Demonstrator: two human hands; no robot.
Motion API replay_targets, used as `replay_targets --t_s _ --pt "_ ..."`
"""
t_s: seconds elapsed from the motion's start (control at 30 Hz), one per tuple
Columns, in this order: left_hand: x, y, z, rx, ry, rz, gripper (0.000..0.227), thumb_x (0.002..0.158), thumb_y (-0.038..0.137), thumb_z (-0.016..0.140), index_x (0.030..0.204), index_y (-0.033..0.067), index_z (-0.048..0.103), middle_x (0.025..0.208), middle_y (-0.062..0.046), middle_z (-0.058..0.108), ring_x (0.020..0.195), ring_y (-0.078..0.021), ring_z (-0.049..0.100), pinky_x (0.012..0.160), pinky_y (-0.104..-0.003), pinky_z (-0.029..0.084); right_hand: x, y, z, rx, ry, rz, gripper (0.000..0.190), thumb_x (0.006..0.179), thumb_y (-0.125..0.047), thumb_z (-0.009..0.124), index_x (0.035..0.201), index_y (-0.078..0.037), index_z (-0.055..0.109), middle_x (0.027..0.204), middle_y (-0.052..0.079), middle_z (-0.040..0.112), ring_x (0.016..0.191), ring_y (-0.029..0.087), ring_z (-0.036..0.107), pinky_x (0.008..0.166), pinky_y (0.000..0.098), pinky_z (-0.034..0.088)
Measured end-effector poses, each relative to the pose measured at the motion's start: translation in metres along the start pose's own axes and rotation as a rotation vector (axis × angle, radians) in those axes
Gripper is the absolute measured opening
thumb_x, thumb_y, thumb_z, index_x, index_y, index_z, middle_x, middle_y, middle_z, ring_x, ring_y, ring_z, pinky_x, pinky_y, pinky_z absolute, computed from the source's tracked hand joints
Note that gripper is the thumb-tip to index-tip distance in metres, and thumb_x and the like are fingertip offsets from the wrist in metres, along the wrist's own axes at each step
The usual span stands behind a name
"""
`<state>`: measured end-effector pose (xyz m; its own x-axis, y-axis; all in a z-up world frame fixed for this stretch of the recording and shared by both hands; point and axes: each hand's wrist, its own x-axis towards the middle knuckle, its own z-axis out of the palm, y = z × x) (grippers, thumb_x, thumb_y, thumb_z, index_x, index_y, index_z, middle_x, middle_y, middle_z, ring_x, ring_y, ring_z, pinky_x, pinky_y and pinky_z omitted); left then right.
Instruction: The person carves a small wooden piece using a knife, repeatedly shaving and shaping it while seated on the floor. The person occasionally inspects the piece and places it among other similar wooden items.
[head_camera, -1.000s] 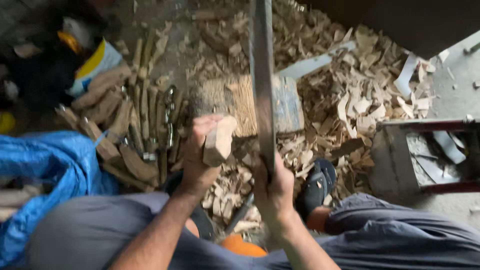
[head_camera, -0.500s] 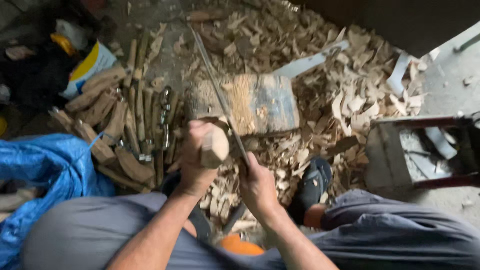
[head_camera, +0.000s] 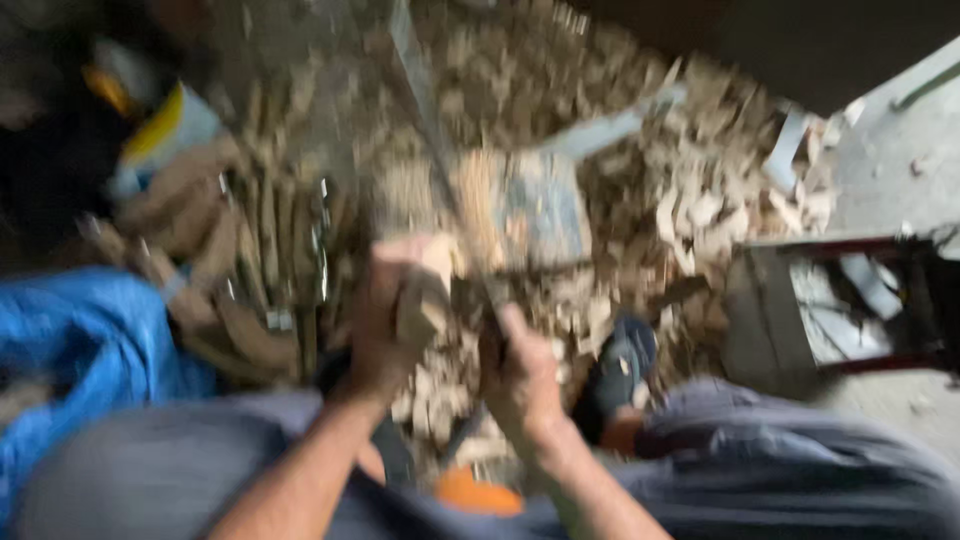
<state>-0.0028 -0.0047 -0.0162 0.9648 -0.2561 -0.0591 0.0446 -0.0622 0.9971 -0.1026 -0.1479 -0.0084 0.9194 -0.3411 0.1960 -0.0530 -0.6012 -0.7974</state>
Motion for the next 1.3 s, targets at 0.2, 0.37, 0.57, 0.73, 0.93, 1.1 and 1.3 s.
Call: replay_targets --t_s 0.2,0.37,0.57,0.73,0.93,1.1,1.3 --pt "0.008 0.010 -0.005 0.315 0.034 0.760 0.051 0.085 0.008 0.079 0.126 0.0042 0.050 0.127 -0.017 0.058 0.123 -0.0331 0.061 0.102 -0.043 0.053 0.007 0.003 0.015 -0.044 -0.122 0.090 0.006 0.101 -0.007 0.060 0.106 -0.008 0.059 0.071 0.018 0.061 0.064 0.037 0.060 0.054 0.0434 0.044" --pt "0.021 -0.001 -0.006 0.325 0.026 0.579 0.042 0.085 0.000 0.079 0.118 0.0087 0.053 0.126 -0.014 0.060 0.120 -0.0316 0.063 0.100 -0.041 0.055 0.014 0.014 0.010 0.074 -0.069 0.331 0.009 0.101 -0.007 0.057 0.109 -0.010 0.059 0.069 0.017 0.059 0.058 0.027 0.059 0.054 0.0403 0.048" --pt "0.007 0.014 -0.002 0.138 0.025 0.664 0.047 0.082 -0.001 0.078 0.121 0.0061 0.052 0.127 -0.015 0.061 0.122 -0.0319 0.064 0.102 -0.040 0.055 0.012 -0.002 0.015 0.065 -0.118 0.250 0.014 0.103 -0.008 0.055 0.116 -0.007 0.060 0.074 0.012 0.064 0.059 0.020 0.060 0.054 0.0347 0.049" --pt "0.001 0.013 0.002 0.216 0.026 0.656 0.049 0.085 0.005 0.080 0.124 0.0057 0.050 0.130 -0.016 0.060 0.125 -0.0322 0.063 0.106 -0.040 0.056 0.001 -0.002 0.002 0.156 -0.166 0.457 0.012 0.105 -0.011 0.051 0.110 -0.013 0.062 0.071 0.006 0.064 0.057 0.016 0.061 0.048 0.0339 0.049" --pt "0.005 0.017 -0.002 0.293 0.018 0.710 0.049 0.084 0.013 0.082 0.122 0.0059 0.051 0.128 -0.017 0.061 0.123 -0.0332 0.063 0.106 -0.042 0.054 0.001 0.007 0.014 0.312 -0.088 0.177 0.014 0.102 -0.004 0.055 0.114 -0.008 0.060 0.079 0.008 0.061 0.059 0.015 0.057 0.046 0.0314 0.049" --pt "0.013 0.011 -0.002 0.299 -0.005 0.745 0.048 0.088 0.013 0.079 0.125 0.0061 0.050 0.130 -0.016 0.059 0.123 -0.0332 0.063 0.105 -0.043 0.055 0.005 0.006 0.005 0.069 -0.051 0.130 0.013 0.100 -0.005 0.055 0.109 -0.011 0.064 0.061 0.013 0.056 0.050 0.020 0.056 0.047 0.0374 0.047" --pt "0.004 0.016 -0.004 0.239 0.001 0.689 0.045 0.086 0.013 0.079 0.122 0.0079 0.052 0.128 -0.017 0.060 0.119 -0.0320 0.064 0.100 -0.042 0.054 0.012 0.002 0.019 -0.066 -0.229 0.321 0.006 0.109 -0.010 0.057 0.108 -0.005 0.060 0.067 0.011 0.060 0.057 0.017 0.054 0.052 0.0386 0.045"
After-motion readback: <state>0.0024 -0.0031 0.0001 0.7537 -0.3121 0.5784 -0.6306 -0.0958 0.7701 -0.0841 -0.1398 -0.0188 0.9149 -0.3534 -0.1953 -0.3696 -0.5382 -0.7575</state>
